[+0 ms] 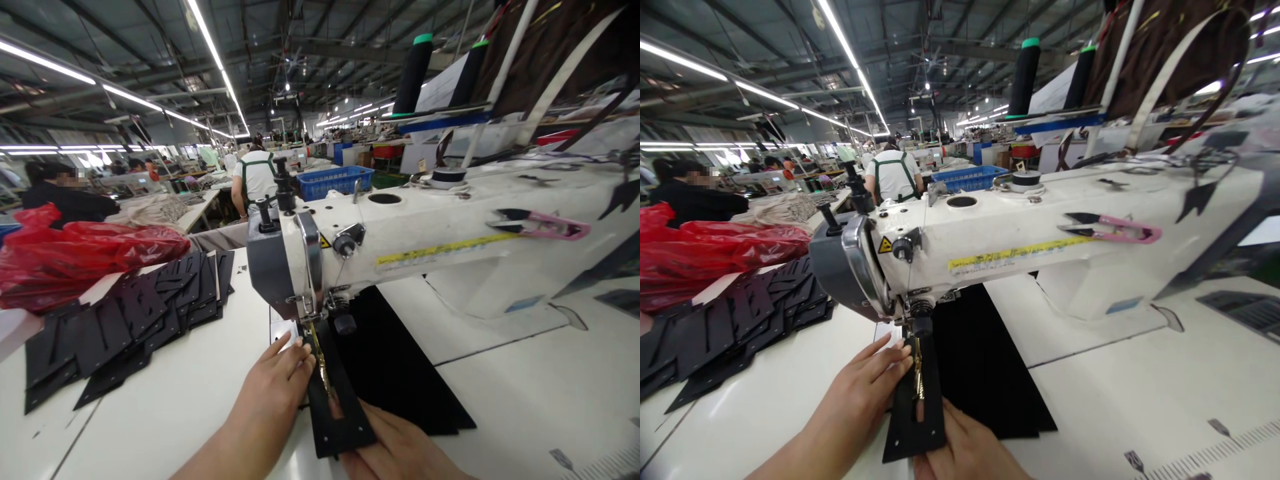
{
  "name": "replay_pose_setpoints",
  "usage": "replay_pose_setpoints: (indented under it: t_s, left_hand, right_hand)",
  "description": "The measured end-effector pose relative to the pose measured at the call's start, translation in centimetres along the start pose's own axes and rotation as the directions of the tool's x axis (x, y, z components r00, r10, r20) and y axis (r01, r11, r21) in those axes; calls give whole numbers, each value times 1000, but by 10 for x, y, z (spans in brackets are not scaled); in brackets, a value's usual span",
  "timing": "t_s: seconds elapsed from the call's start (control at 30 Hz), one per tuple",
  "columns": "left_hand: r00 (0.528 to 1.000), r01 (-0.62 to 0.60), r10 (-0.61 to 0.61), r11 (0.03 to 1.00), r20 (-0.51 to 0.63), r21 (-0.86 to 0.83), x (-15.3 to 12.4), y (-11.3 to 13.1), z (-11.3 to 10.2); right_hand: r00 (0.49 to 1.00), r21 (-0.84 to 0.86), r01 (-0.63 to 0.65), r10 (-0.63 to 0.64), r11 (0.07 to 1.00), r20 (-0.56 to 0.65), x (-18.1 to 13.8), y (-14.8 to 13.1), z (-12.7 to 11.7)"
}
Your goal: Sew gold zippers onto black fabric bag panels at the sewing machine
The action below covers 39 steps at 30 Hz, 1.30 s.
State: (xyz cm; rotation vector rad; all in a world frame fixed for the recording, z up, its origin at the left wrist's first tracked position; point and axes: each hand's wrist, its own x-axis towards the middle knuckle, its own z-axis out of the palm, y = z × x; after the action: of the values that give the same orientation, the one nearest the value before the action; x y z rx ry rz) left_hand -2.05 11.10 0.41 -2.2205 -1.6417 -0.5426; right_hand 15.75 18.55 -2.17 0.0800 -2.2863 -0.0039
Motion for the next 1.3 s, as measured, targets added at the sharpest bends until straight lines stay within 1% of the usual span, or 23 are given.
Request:
replay_pose_setpoints:
  t_s: [0.17,0.3,0.43,0.53,0.6,0.67,0.7,0.77,0.87,0.93,1.0,1.03,1.1,1.17,1.23,1.3]
  left_hand:
    - [999,-18,19,1000,-35,15,4,-8,1]
    - [998,48,-49,999,-31,-12,7,-11,5]
    - [995,95,-96,995,-28,-28,6,-12,9]
    - [994,109,-109,994,22,-19,4,-10,8]
    - [985,147,-144,989,91,-30,3,-7,4]
    - [970,202,-193,978,150,-48,3,-1,0]
    - [963,226,-215,973,160,-54,3,1,-2]
    - [958,263,-251,962,139,-69,2,6,-4]
    - [957,284,-276,955,92,-90,1,10,-6]
    - [953,300,-293,949,83,-93,0,11,-5]
    - [949,310,-303,947,85,-83,-2,10,-3]
    - [950,309,-302,948,84,-76,-4,10,-2]
    - [959,282,-279,957,57,-62,-7,9,3]
    - [974,224,-225,973,-13,-56,-9,9,10]
    - [981,162,-164,986,-99,-33,-11,8,17]
    - [982,134,-131,991,-134,19,-10,7,21]
  right_hand:
    - [1000,35,-19,20,999,-23,6,5,7]
    - [999,35,-2,4,999,-51,9,9,14]
    - [997,35,-23,25,999,-68,12,11,19]
    - [996,41,-25,29,999,-84,15,11,16]
    - [998,90,-39,43,995,-36,17,12,11]
    - [996,146,-84,78,986,44,20,14,5]
    - [991,154,-122,111,981,77,21,15,3]
    - [971,123,-211,194,970,138,26,20,0]
    - [918,80,-330,300,941,258,36,29,1]
    - [867,82,-401,350,912,354,42,35,4]
    - [828,84,-447,376,891,415,48,41,6]
    - [824,90,-444,366,892,433,51,44,6]
    - [830,123,-408,311,905,463,54,49,8]
    - [839,154,-380,269,912,473,55,54,11]
    - [844,157,-397,292,904,450,54,58,16]
    - [847,156,-424,330,892,416,51,62,21]
